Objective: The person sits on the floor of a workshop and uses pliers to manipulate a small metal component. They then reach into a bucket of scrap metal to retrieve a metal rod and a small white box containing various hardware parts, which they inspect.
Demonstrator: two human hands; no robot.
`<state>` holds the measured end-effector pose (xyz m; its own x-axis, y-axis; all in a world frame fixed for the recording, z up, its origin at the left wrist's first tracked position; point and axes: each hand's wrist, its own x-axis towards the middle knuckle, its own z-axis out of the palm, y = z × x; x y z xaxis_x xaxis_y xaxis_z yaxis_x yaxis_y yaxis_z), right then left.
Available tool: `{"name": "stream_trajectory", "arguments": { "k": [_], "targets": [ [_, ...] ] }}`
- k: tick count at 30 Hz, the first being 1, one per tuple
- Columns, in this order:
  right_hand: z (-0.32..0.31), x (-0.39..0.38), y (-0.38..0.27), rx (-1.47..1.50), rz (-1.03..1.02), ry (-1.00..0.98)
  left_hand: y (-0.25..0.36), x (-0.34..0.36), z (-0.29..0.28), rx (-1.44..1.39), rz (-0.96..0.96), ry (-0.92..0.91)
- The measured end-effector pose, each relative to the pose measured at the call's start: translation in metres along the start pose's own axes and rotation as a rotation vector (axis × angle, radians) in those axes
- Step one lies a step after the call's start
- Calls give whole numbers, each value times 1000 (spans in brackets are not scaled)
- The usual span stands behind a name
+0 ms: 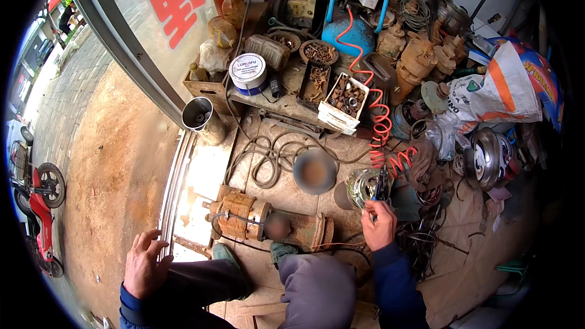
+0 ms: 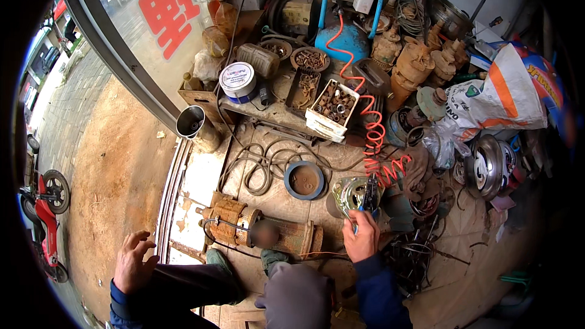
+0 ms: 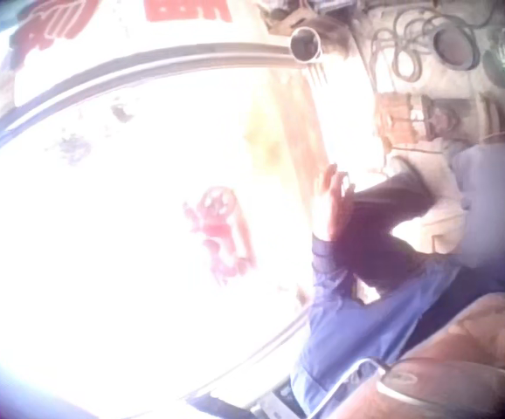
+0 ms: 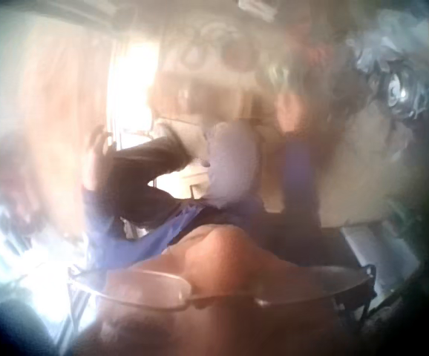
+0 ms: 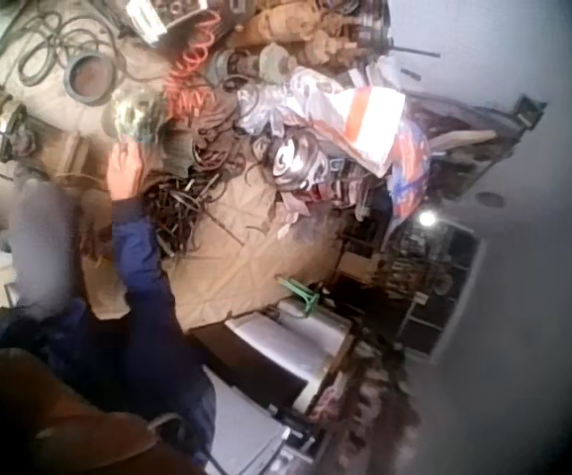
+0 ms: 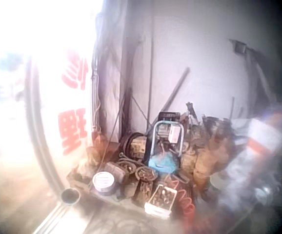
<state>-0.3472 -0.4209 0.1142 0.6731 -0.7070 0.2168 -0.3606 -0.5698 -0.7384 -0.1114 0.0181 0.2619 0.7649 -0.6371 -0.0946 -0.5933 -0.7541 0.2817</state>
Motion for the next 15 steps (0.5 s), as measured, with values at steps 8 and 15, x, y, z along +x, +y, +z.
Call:
{"name": "stream_trajectory", "arguments": {
  "k": [8, 15],
  "targets": [
    [82, 144, -22, -11, -91, -106, -26, 32, 4, -19, -71, -124],
    [122, 302, -22, -166, -175, -27, -41, 50, -9, -124, -68, -252]
  ]
}}
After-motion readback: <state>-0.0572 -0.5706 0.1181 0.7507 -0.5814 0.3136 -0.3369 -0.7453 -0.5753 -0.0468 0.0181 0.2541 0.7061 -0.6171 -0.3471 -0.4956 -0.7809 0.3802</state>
